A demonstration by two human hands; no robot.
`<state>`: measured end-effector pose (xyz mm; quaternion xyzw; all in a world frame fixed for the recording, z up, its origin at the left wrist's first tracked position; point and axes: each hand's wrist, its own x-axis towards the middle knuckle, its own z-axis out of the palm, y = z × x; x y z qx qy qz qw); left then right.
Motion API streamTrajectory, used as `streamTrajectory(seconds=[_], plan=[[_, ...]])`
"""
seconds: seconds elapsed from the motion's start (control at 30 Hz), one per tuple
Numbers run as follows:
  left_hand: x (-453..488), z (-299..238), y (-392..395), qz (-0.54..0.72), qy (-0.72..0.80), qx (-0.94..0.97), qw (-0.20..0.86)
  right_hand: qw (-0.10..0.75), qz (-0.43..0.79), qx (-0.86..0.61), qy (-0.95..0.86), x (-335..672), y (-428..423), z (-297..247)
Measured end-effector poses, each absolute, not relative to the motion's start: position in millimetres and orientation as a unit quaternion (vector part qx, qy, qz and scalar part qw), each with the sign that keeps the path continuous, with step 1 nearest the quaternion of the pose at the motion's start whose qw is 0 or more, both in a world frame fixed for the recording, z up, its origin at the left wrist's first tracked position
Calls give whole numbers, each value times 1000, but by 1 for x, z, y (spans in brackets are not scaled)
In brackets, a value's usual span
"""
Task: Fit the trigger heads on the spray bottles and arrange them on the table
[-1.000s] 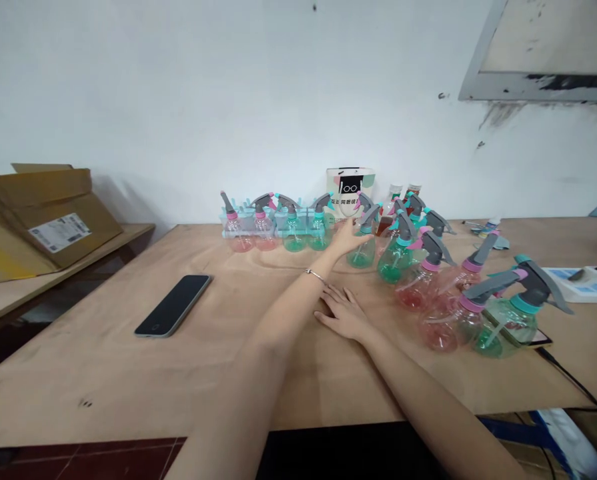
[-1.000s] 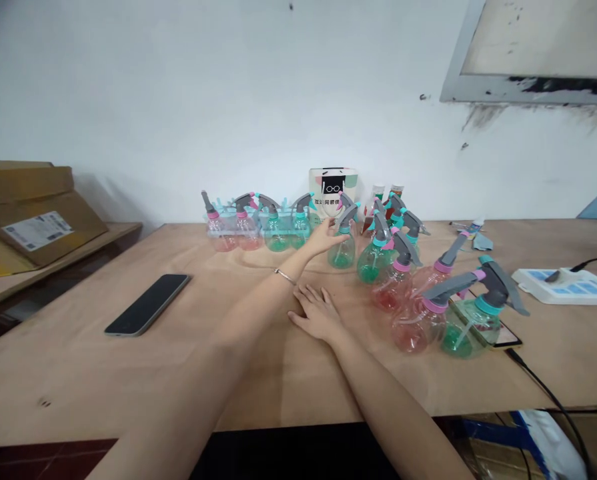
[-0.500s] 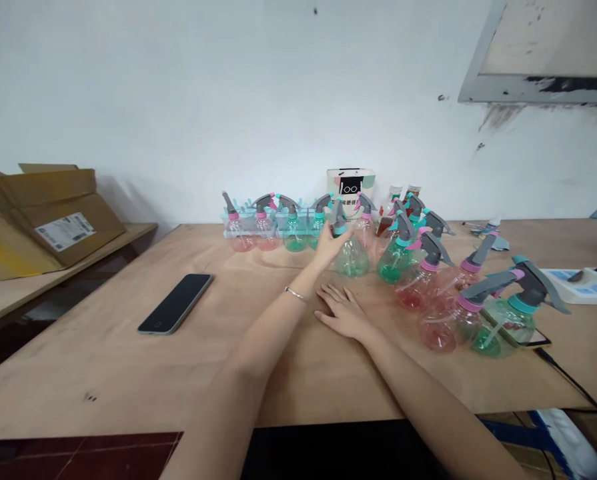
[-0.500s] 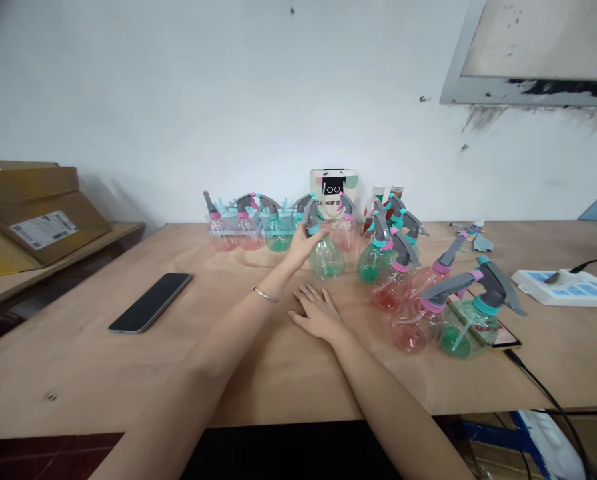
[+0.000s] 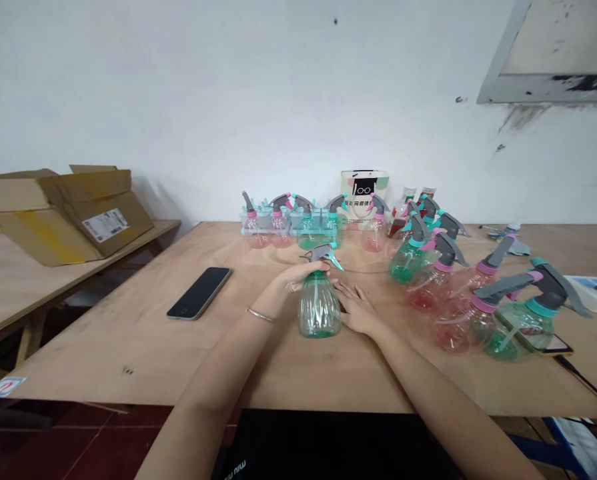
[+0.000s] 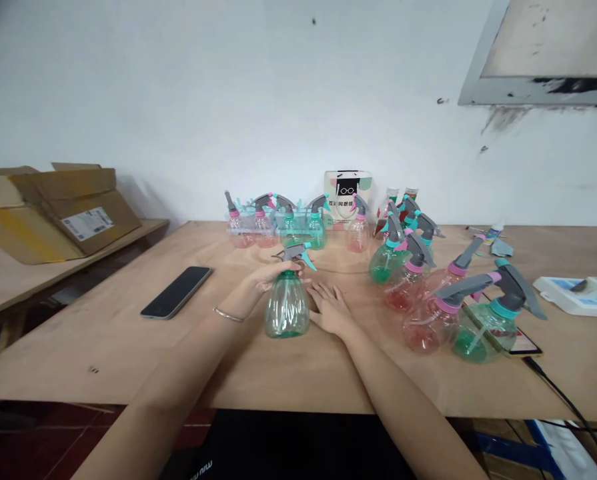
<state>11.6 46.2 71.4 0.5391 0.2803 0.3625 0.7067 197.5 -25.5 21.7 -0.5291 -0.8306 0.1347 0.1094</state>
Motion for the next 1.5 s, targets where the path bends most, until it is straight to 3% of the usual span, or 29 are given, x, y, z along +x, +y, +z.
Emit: streamTrajectory(seconds=[0.3, 0.73, 1.07, 1.33, 1.5], plan=[[6, 63, 21, 333, 116, 523, 775, 111, 117, -524, -836, 196, -28, 23], [14, 60, 6, 384, 75, 426, 816, 84, 93, -528, -840, 193, -34, 25], [34, 77, -5, 430, 43, 563, 704, 88, 109, -526, -839, 196, -30, 21], [32, 80, -16, 352, 73, 586, 727, 114, 101, -529, -835, 194, -31, 20], [33, 79, -11, 401, 116, 601, 682, 71, 114, -534, -834, 195, -30, 23]])
